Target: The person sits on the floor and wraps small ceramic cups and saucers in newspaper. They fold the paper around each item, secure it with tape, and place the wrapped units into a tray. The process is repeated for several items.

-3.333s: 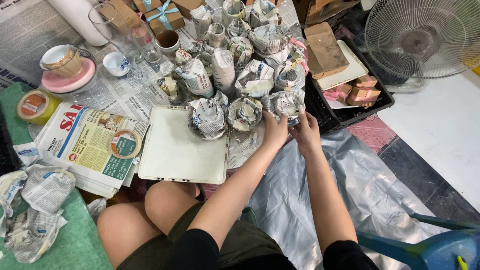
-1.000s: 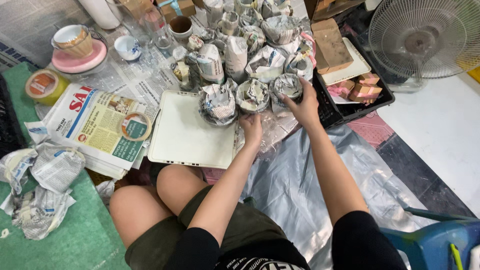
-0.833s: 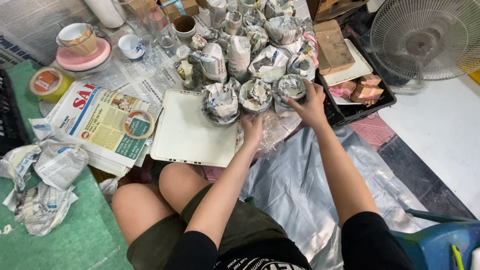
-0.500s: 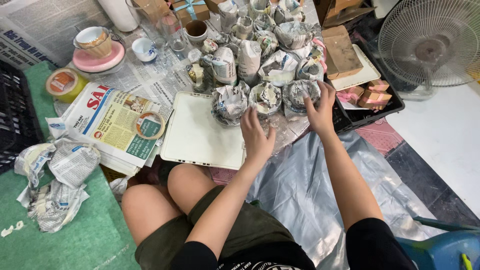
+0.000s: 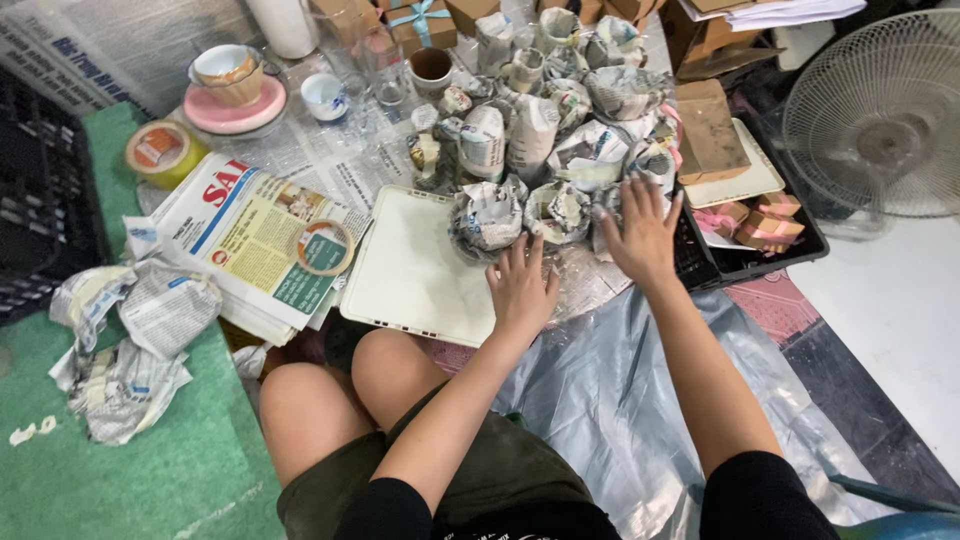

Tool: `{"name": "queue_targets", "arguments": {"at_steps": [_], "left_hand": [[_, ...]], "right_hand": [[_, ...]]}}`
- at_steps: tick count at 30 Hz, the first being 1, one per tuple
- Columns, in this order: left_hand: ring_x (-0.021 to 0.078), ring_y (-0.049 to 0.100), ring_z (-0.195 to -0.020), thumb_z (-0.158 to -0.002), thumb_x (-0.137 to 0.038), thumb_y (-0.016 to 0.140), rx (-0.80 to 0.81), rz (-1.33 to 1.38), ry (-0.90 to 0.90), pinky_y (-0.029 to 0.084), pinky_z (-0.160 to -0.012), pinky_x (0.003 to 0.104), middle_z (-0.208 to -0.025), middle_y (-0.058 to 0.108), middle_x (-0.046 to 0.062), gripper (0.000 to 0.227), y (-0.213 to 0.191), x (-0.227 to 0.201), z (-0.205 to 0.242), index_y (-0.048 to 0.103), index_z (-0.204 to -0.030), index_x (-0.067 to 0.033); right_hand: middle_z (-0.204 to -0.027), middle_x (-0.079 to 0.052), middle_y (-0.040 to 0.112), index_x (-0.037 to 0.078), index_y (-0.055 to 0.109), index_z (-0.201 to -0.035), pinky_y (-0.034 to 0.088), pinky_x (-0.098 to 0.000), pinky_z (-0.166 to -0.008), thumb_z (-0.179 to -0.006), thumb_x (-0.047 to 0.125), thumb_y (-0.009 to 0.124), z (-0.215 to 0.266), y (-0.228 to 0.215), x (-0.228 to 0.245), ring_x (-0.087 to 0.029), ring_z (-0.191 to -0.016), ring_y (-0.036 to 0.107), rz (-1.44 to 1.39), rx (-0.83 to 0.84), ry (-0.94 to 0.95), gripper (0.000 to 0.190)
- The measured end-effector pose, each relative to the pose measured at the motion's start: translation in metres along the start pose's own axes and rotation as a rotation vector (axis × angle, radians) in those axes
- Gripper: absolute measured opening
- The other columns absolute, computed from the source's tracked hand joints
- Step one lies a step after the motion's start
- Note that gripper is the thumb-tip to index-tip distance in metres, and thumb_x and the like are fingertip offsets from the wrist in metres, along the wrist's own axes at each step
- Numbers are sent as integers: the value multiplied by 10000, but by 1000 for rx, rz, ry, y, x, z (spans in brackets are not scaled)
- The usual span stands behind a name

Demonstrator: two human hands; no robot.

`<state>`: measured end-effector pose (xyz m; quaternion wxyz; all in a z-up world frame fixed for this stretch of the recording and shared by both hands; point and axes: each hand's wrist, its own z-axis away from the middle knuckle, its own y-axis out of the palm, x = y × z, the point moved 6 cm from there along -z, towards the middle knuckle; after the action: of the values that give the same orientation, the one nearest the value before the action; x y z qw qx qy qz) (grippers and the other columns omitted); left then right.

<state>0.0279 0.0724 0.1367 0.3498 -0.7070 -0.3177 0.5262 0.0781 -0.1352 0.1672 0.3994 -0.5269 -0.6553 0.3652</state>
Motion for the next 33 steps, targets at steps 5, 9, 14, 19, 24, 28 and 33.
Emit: {"name": "queue_targets", "arguments": {"at_steps": [5, 9, 14, 19, 24, 28, 33], "left_hand": [[353, 575, -1239, -954, -385, 586, 251, 115, 16, 457, -962, 522, -1403, 589, 153, 571, -34, 29, 11, 530, -1452, -110], [340, 639, -1153, -948, -396, 580, 271, 192, -37, 491, -926, 504, -1278, 682, 109, 458, -75, 75, 21, 627, -1326, -140], [300, 669, -1123, -953, -284, 601, 52, 292, -47, 521, -924, 437, -1239, 706, 99, 349, -121, 155, 34, 666, -1259, -128], [219, 705, -1110, -971, -232, 614, -57, 455, -191, 547, -909, 369, -1188, 732, 70, 273, -124, 220, 50, 691, -1214, -134], [234, 686, -1122, -968, -240, 623, -128, 447, -285, 534, -919, 373, -1181, 712, 69, 256, -121, 247, 50, 702, -1188, -135], [345, 559, -1178, -882, -214, 705, -295, 99, -232, 466, -948, 481, -1236, 624, 142, 358, -146, 258, 37, 672, -1208, -72], [294, 522, -1233, -763, -176, 761, -87, -212, -288, 401, -1010, 494, -1257, 627, 81, 438, -150, 286, 21, 707, -1197, -151]], "right_hand": [[-1563, -251, 424, -7, 492, -1499, 246, -597, -1211, -989, 228, 671, -6, -39, 45, -464, -1463, 347, -181, -141, -119, 589], [-1437, -217, 531, 45, 598, -1397, 392, -511, -1126, -896, 99, 721, -7, -39, 109, -414, -1322, 482, -474, -67, -327, 518], [-1154, -114, 697, 60, 740, -1150, 450, -462, -1027, -862, 95, 734, -14, -1, 166, -346, -1134, 613, -465, 18, -417, 289], [-1034, -96, 705, 32, 735, -954, 465, -472, -951, -913, 106, 709, -18, 27, 178, -320, -1053, 626, -319, 20, -396, 89], [-1029, -139, 672, 2, 711, -940, 474, -465, -920, -992, 123, 695, -20, 31, 182, -357, -1009, 586, -390, 14, -302, 133], [-1135, -177, 634, -15, 655, -1206, 464, -473, -965, -965, 104, 706, -15, 14, 196, -373, -1082, 579, -456, -80, -275, 273], [-1299, -231, 567, 46, 651, -1211, 420, -509, -1052, -880, 71, 751, -6, -16, 224, -425, -1199, 525, -161, -344, -285, 346]]}}
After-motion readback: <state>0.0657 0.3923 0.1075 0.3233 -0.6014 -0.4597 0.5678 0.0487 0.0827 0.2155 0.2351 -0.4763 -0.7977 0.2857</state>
